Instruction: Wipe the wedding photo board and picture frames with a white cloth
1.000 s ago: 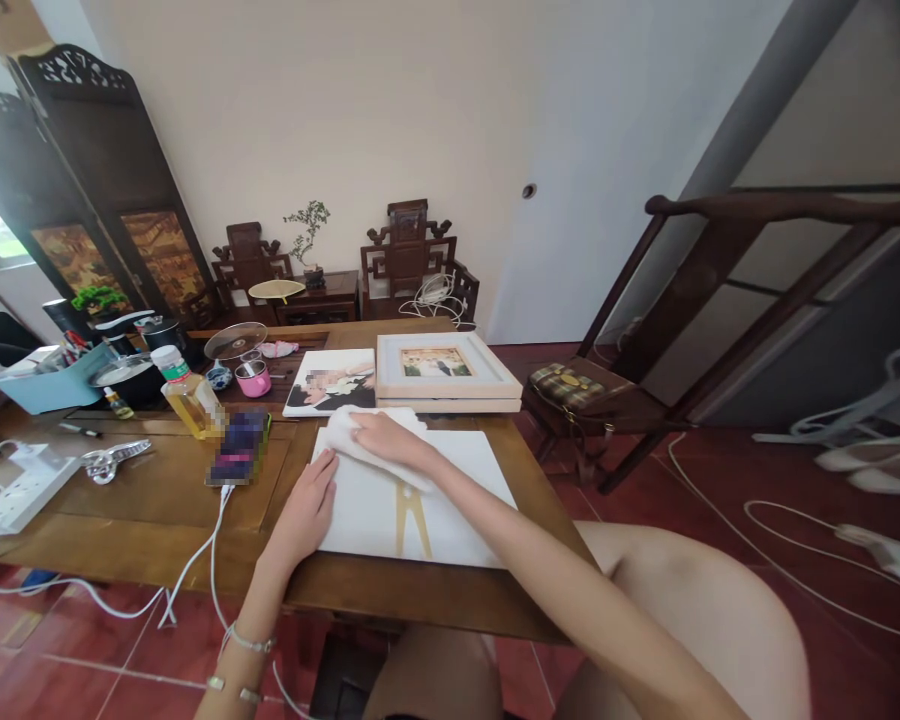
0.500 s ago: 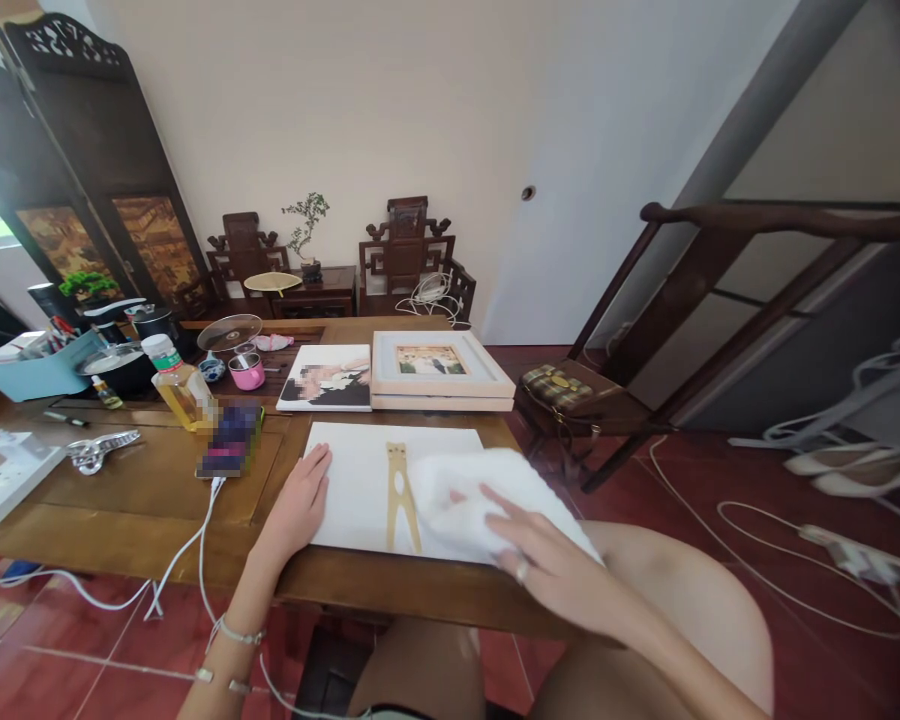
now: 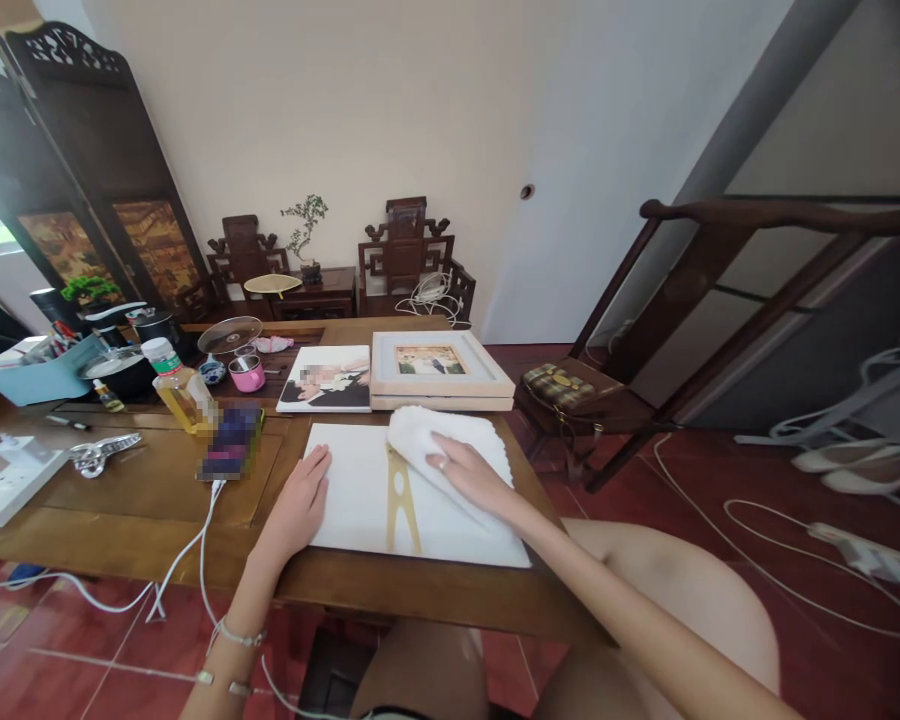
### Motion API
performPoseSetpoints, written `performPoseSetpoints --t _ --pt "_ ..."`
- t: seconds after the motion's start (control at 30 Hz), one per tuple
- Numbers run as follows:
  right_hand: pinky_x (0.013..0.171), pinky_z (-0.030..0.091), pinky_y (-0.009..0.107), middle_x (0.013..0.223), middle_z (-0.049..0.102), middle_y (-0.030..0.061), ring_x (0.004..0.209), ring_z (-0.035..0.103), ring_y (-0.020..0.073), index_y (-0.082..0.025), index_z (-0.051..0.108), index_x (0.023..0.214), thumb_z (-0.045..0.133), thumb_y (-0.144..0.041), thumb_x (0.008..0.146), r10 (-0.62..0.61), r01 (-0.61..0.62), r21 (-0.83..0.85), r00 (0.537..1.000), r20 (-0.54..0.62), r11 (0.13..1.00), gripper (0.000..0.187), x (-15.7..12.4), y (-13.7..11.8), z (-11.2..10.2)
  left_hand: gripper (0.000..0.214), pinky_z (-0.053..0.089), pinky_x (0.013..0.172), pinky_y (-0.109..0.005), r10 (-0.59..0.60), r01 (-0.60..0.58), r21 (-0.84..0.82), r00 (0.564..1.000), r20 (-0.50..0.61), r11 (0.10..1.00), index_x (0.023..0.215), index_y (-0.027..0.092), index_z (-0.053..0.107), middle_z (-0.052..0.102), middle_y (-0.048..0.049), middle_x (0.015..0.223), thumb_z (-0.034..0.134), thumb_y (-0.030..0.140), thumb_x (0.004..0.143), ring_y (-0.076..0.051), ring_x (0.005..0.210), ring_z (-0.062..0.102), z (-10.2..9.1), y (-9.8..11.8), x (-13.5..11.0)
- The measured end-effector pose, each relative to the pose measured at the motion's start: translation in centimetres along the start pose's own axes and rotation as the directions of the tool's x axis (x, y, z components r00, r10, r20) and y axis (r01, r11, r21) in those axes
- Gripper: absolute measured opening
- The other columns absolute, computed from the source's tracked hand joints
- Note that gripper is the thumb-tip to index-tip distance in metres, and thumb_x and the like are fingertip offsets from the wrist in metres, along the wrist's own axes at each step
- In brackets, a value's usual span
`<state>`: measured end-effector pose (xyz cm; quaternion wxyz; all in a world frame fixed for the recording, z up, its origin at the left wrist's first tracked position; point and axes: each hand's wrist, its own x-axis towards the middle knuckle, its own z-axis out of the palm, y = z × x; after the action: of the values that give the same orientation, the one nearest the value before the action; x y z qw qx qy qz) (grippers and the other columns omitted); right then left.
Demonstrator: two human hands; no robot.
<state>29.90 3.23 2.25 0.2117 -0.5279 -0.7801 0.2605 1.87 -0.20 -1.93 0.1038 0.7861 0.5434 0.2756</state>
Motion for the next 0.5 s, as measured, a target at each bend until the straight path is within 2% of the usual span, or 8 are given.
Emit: performPoseSetpoints --t 0.1,0.17,0.23,0.3,0.37,0.43,0.5 --pt "0.109 0.025 0.053 0.137 0.051 0.0095 0.137 0.027 0.0294 -0.020 0.055 0.120 0.034 -0.027 0.088 -0.058 0.058 -0.010 0.998 -0.006 0.998 0.039 1.0 -1.2 1.6 0.043 0.026 0.114 -0.048 -0.006 0.006 -0.001 1.000 0.005 1.000 0.135 0.016 0.045 0.042 -0.0119 0.145 0.032 0.024 0.095 -0.023 0.137 0.034 -0.1 0.1 0.0" --pt "0.112 0.019 0.051 0.135 0.053 0.0073 0.137 0.027 0.0253 -0.021 0.058 0.111 0.039 -0.020 0.084 -0.135 0.135 -0.022 0.991 0.012 0.991 0.033 -0.3 -2.2 2.3 0.043 0.026 0.114 -0.047 -0.006 0.006 0.000 1.000 0.005 1.000 0.135 0.015 0.045 0.042 -0.0118 0.145 0.032 0.025 0.095 -0.022 0.137 0.034 -0.1 0.1 0.1" --pt "0.115 0.012 0.048 0.136 0.052 0.0099 0.138 0.026 0.0223 -0.020 0.060 0.102 0.042 -0.014 0.080 -0.249 0.251 -0.056 0.968 0.041 0.966 0.029 -2.7 -3.1 2.7 0.044 0.026 0.114 -0.046 -0.005 0.005 0.003 1.000 0.010 1.000 0.135 0.014 0.046 0.042 -0.0124 0.145 0.032 0.025 0.094 -0.022 0.137 0.034 -0.1 0.1 0.1" --pt "0.115 0.010 0.048 0.137 0.050 0.0142 0.138 0.026 0.0219 -0.018 0.060 0.095 0.043 -0.011 0.076 -0.355 0.362 -0.089 0.931 0.088 0.928 0.026 -5.5 -4.1 2.5 0.044 0.026 0.114 -0.047 -0.005 0.005 0.006 1.000 0.010 1.000 0.134 0.014 0.046 0.042 -0.0130 0.145 0.032 0.024 0.094 -0.023 0.137 0.034 0.0 0.1 0.1" --pt "0.115 0.012 0.049 0.138 0.048 0.0145 0.138 0.027 0.0223 -0.019 0.059 0.091 0.045 -0.010 0.073 -0.432 0.449 -0.082 0.886 0.167 0.890 0.025 -7.8 -4.9 1.7 0.043 0.026 0.114 -0.048 -0.004 0.004 0.007 1.000 0.003 1.000 0.134 0.014 0.046 0.042 -0.0130 0.144 0.032 0.024 0.094 -0.023 0.136 0.034 0.1 0.0 0.0" --pt "0.115 0.014 0.048 0.138 0.049 0.0113 0.137 0.029 0.0220 -0.021 0.060 0.089 0.046 -0.008 0.068 -0.493 0.517 -0.023 0.828 0.265 0.856 0.028 -9.1 -5.4 0.7 0.043 0.027 0.114 -0.047 -0.001 0.001 0.007 1.000 -0.005 1.000 0.134 0.015 0.046 0.042 -0.0127 0.144 0.032 0.024 0.094 -0.023 0.136 0.035 0.1 0.0 0.0" --pt "0.115 0.016 0.045 0.137 0.051 0.0093 0.135 0.033 0.0214 -0.021 0.061 0.089 0.046 -0.006 0.064 -0.554 0.577 0.040 0.760 0.340 0.816 0.032 -9.1 -5.2 -0.3 0.043 0.027 0.114 -0.047 0.000 0.000 0.008 1.000 -0.006 1.000 0.134 0.014 0.047 0.042 -0.0129 0.144 0.033 0.023 0.094 -0.023 0.136 0.035 0.1 0.0 0.0"
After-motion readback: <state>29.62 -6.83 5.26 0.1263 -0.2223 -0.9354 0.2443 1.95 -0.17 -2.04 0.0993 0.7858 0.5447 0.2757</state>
